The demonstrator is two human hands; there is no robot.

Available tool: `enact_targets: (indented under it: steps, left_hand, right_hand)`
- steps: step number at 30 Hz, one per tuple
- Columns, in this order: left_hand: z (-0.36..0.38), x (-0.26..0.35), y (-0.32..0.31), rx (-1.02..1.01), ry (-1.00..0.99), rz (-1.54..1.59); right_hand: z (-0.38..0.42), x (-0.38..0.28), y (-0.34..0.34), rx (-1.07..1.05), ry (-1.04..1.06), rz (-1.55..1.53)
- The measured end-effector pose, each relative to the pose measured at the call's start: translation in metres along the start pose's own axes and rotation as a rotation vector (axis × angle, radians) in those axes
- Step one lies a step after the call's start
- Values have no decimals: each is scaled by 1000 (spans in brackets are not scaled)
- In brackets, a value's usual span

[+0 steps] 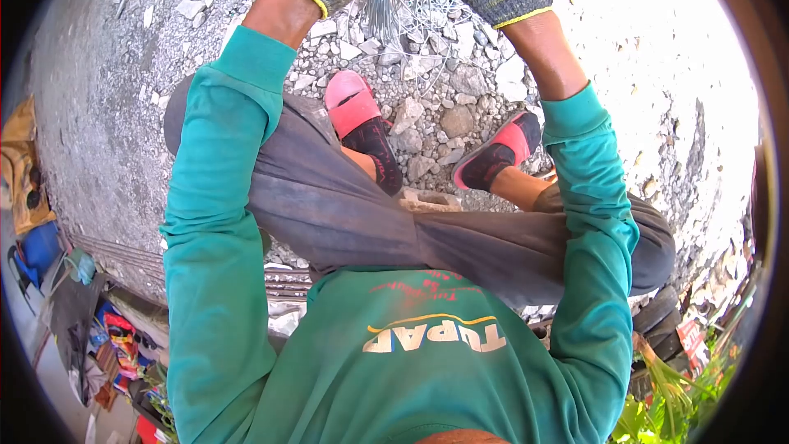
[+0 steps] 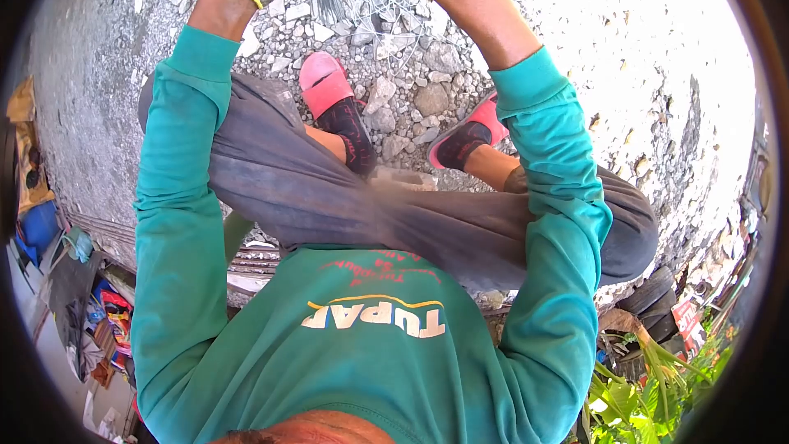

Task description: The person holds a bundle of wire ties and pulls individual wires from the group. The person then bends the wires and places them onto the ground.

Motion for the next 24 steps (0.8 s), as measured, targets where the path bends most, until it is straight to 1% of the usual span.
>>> enact_targets:
  steps: [2,3,4,6,7,8,10,11,12,14,15,16,18,19,20,22,23,24]
  left_hand:
    - [1,3,-2,-31,-81,-132]
    - [-1,1,2,-29,-78,-131]
    - [-4,-2,4,-51,-64,-158]
    - [-1,-3,5,-71,-48,-184]
    - [0,-3,9,-42,-38,-172]
    - [2,-2,10,-14,-27,-161]
    - [8,9,9,-23,-47,-97]
    - [10,17,8,-33,-77,-35]
    - [10,20,8,-35,-73,-35]
    - [9,43,14,28,-253,-34]
    - [17,49,9,-24,-270,-144]
    - [16,48,9,-23,-271,-144]
    - [15,60,35,348,-447,-468]
    - [14,61,36,351,-447,-470]
    - [15,63,37,372,-437,-458]
    - [19,65,37,398,-422,-451]
    - [20,60,32,345,-346,-374]
    - [20,53,28,293,-271,-298]
  right_hand:
    - [4,-7,3,22,16,-88]
    - [5,-2,-3,23,-28,-121]
    - [6,0,-3,22,-27,-121]
    - [12,10,-9,-54,-162,-331]
    - [14,13,-13,-56,-167,-404]
    - [15,16,-13,-60,-171,-407]
    - [25,32,-31,-280,-319,-414]
    - [27,35,-32,-235,-299,-520]
    - [36,45,-43,-236,-303,-519]
    - [61,79,-72,-144,-458,-593]
    - [79,94,-92,-212,-382,-404]
    - [101,107,-124,-311,-240,-201]
    - [132,91,-148,-456,-29,86]
    - [144,78,-153,-629,-63,105]
    - [157,77,-169,-578,20,156]
    - [170,65,-190,-540,149,208]
    - [172,61,-195,-540,148,203]
    - [170,62,-195,-479,79,211]
Point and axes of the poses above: each hand's wrist, its own z-axis away from the middle knuckle, its own y-axis out of the back of the hand, x = y × z, the point moved 9 cm from there along -z, towards the middle knuckle, and after that the axes turned 13 degrees about x, right-handed, at the moved point
